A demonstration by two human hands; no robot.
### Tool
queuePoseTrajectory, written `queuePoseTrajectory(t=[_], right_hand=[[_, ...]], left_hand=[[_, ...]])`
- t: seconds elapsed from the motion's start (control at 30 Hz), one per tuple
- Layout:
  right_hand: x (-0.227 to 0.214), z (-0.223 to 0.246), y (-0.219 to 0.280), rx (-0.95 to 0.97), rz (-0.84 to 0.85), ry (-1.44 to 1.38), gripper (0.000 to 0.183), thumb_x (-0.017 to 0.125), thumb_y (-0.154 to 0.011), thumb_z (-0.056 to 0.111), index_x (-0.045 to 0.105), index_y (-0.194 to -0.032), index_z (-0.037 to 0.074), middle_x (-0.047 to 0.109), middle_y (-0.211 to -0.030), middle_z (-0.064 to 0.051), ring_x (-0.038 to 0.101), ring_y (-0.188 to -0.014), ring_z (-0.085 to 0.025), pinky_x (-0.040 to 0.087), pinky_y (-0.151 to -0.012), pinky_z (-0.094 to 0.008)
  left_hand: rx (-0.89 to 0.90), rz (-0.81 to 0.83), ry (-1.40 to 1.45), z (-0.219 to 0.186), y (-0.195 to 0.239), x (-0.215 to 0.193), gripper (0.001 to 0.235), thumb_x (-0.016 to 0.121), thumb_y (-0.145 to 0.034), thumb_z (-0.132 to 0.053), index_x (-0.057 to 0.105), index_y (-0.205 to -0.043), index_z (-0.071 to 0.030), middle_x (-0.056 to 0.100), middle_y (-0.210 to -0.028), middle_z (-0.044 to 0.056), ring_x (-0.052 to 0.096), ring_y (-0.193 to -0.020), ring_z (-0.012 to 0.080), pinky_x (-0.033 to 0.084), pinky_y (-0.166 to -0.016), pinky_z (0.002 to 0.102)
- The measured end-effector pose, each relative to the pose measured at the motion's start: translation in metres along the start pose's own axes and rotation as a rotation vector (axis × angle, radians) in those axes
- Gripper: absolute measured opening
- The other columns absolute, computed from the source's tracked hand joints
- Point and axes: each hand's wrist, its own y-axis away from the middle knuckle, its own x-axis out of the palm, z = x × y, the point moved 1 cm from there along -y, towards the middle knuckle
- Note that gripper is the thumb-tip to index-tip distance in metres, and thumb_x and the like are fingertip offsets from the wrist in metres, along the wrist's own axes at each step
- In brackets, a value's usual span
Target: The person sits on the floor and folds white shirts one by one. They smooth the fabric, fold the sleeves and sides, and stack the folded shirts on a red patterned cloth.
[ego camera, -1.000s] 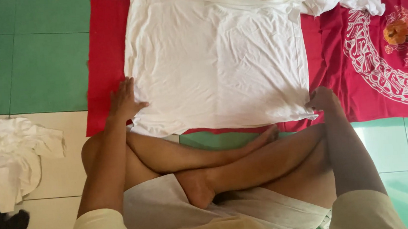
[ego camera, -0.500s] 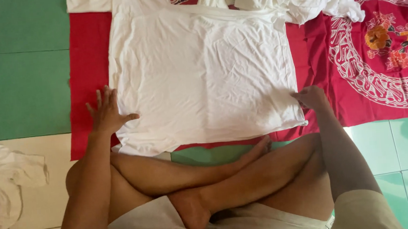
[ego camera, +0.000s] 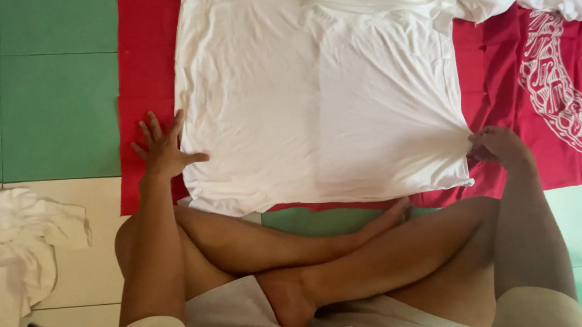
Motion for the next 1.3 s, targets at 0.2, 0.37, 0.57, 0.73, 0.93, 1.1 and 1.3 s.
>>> queuePoseTrajectory(t=[0.2, 0.37, 0.57, 0.73, 0.93, 1.1, 1.3], right_hand=[[0.007, 0.005, 0.017, -0.016, 0.034, 0.079, 0.04, 0.071, -0.099, 0.014, 0.06, -0.132, -0.006, 0.07, -0.101, -0.023, 0.068, -0.087, -0.029, 0.057, -0.084, -0.036], [0.015, 0.012, 0.023, -0.083, 0.038, 0.324, 0.059, 0.084, -0.085, 0.018, 0.066, -0.137, -0.003, 0.073, -0.106, -0.021, 0.066, -0.087, -0.03, 0.053, -0.082, -0.036], [-0.006, -0.007, 0.006, 0.054, -0.036, 0.45, 0.066, 0.084, -0.09, 0.027, 0.061, -0.145, -0.002, 0.081, -0.09, -0.023, 0.073, -0.092, -0.031, 0.047, -0.099, -0.04], [-0.01, -0.023, -0.015, 0.028, -0.084, 0.648, 0.063, 0.085, -0.089, 0.038, 0.07, -0.139, 0.002, 0.078, -0.077, -0.016, 0.061, -0.066, -0.025, 0.049, -0.076, -0.038], [0.005, 0.012, -0.006, -0.083, 0.124, 0.884, 0.046, 0.078, -0.087, 0.047, 0.083, -0.093, 0.001, 0.084, -0.084, -0.014, 0.079, -0.083, -0.03, 0.052, -0.101, -0.039], [0.012, 0.063, -0.019, -0.109, 0.248, 1.151, 0.072, 0.074, -0.075, 0.068, 0.075, -0.074, -0.003, 0.079, -0.078, -0.018, 0.074, -0.078, -0.031, 0.055, -0.089, -0.036], [0.02, 0.114, -0.048, -0.166, -0.124, 0.795, 0.07, 0.069, -0.084, 0.072, 0.074, -0.075, 0.003, 0.072, -0.076, -0.013, 0.07, -0.072, -0.027, 0.051, -0.072, -0.038]], left_hand=[[0.046, -0.102, 0.128, 0.014, -0.021, 0.017, 0.057, 0.037, -0.105, -0.043, 0.026, -0.161, -0.043, -0.011, -0.172, 0.014, -0.014, -0.157, 0.0402, -0.002, -0.114, 0.079], [0.064, -0.135, 0.09, 0.013, -0.016, 0.014, 0.06, 0.044, -0.107, -0.024, 0.025, -0.161, -0.043, -0.01, -0.172, 0.016, -0.012, -0.157, 0.0422, 0.003, -0.111, 0.084], [0.038, -0.081, 0.154, 0.006, -0.009, 0.007, 0.053, 0.034, -0.11, -0.03, 0.026, -0.16, -0.047, -0.012, -0.173, 0.01, -0.015, -0.158, 0.038, -0.003, -0.115, 0.079], [0.052, -0.104, 0.141, 0.01, -0.015, 0.009, 0.054, 0.034, -0.111, -0.022, 0.032, -0.159, -0.045, -0.009, -0.173, 0.011, -0.013, -0.158, 0.0385, -0.002, -0.114, 0.08], [0.075, -0.144, 0.019, 0.011, -0.018, 0.009, 0.071, 0.062, -0.095, -0.042, 0.032, -0.159, -0.044, -0.001, -0.173, 0.018, -0.005, -0.157, 0.0434, 0.0, -0.112, 0.081], [0.113, -0.187, 0.01, 0.016, -0.028, 0.011, 0.076, 0.071, -0.088, -0.039, 0.04, -0.157, -0.041, 0.009, -0.172, 0.024, 0.005, -0.157, 0.0456, 0.008, -0.111, 0.084], [0.084, -0.126, -0.001, 0.013, -0.026, 0.003, 0.081, 0.07, -0.087, -0.041, 0.035, -0.16, -0.04, 0.007, -0.172, 0.023, 0.002, -0.159, 0.0431, 0.011, -0.115, 0.078]])
